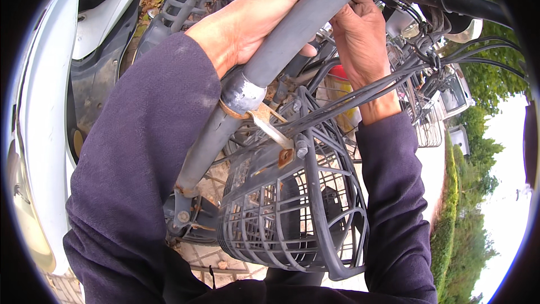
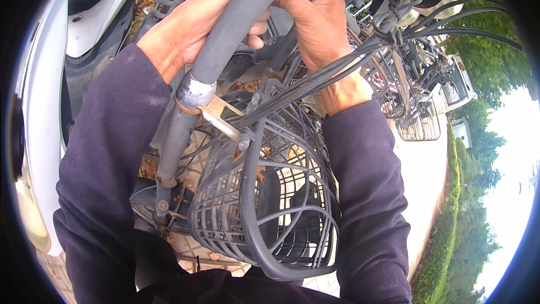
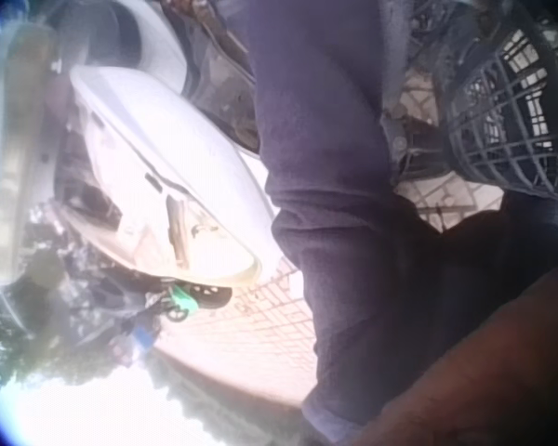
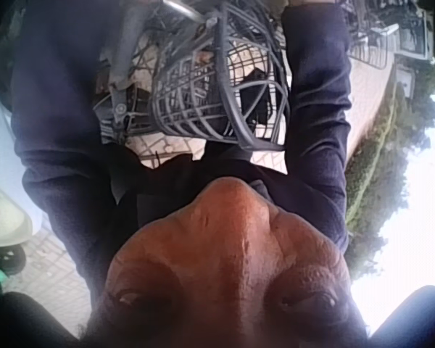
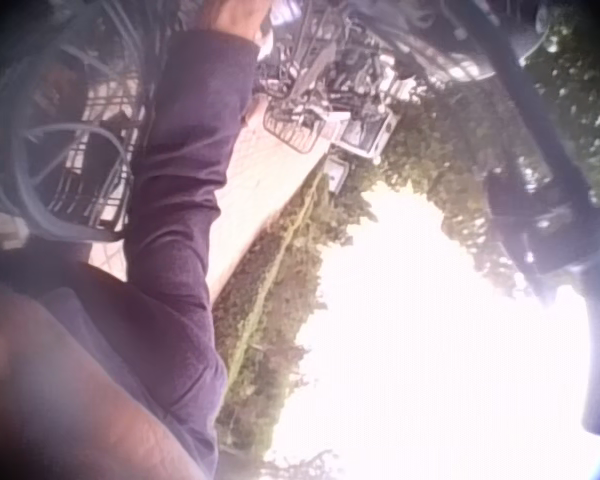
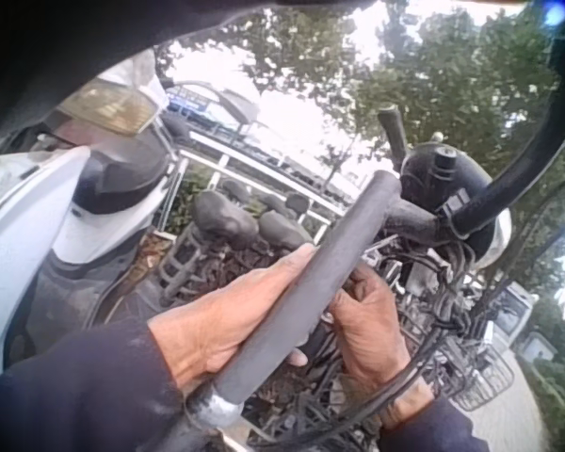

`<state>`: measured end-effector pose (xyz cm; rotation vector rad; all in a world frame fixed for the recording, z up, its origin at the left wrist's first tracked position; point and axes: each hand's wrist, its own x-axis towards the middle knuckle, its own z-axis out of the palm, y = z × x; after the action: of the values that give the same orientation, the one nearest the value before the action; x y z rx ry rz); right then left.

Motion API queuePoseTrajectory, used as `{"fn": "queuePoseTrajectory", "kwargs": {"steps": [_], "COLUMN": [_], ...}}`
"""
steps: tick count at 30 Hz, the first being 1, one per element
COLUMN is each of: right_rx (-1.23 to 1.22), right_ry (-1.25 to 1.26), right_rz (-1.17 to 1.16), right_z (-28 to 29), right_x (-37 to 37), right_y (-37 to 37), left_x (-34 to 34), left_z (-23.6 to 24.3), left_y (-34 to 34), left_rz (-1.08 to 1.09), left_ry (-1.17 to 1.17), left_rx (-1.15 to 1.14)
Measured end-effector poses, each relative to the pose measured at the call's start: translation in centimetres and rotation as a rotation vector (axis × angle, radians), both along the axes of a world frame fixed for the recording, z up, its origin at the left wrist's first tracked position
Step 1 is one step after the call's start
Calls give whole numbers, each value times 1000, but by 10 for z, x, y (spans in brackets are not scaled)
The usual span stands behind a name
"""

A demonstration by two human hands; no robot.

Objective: The person uses a screwdriver to tighten bolts on the front wheel and handlebar area of a bicycle. They adjust the front wheel alignment and then work on the handlebar stem and basket attachment, repeatedly turning the screwdriver to secure components.

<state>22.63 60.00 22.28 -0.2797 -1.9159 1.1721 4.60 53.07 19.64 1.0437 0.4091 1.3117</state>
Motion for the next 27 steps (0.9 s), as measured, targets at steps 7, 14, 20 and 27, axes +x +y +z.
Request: {"fn": "queuePoseTrajectory", "kwargs": {"steps": [7, 14, 20, 27], "right_rx": [16, -31, -16, -125], "right_ry": [-7, -19, -15, 15], "right_rz": [-164, 63, -196, -17], "right_z": [0, 7, 3, 11], "right_x": [-6, -3, -11, -13], "right_y": [-4, -5, -15, -16], "left_x": [-10, -8, -8, -10], "left_z": [1, 3, 6, 5], "left_y": [0, -2, -7, -8], "left_rz": [-83, -41, -28, 8], "left_ry": [-14, 55, 47, 72], "left_rx": [-90, -38, -155, -43]}}
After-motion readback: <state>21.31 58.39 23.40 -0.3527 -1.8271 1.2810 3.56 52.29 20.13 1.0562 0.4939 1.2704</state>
